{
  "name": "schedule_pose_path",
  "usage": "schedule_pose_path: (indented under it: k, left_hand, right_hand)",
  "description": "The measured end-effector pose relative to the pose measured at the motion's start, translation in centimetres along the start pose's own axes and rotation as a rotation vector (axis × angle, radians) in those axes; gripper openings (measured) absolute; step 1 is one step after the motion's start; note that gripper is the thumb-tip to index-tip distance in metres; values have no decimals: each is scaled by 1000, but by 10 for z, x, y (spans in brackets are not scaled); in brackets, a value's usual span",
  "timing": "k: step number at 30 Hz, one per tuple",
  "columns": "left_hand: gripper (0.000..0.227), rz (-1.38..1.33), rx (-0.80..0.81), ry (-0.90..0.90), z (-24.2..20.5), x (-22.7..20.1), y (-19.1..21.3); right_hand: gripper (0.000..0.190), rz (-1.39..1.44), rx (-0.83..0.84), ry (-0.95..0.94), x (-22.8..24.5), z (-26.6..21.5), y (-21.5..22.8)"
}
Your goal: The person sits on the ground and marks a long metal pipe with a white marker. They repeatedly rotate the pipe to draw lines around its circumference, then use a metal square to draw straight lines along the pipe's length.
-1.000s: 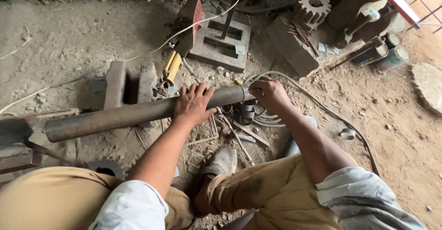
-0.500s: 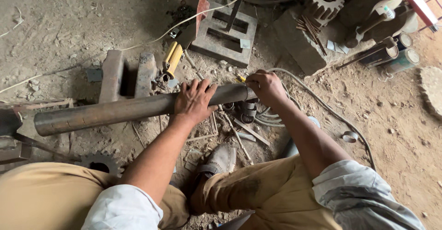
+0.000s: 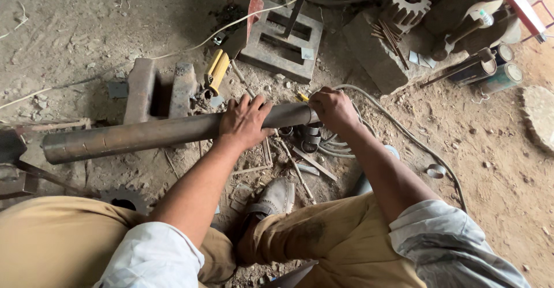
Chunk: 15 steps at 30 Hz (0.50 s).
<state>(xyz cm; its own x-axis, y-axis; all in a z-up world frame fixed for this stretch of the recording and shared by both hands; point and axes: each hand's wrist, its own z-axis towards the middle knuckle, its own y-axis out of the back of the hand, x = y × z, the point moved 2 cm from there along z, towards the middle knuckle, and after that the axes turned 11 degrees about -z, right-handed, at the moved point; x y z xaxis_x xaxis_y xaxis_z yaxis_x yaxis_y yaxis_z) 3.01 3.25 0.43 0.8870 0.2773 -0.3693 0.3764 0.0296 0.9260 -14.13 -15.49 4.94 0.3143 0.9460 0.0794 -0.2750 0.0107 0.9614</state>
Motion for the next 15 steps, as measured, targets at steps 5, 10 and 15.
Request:
schedule_pose_path:
  k: [5,10,15]
  left_hand:
    - [90,-21,44,30,0,-1,5]
    - [89,-64,55,33,4,1,6]
    - [89,-63,37,19,5,3,3]
  right_hand:
    - [16,-9,4,12,2,-1,2]
    - [15,-11,23,3,4,0,4]
    - [14,-28,27,-16,7,6,6]
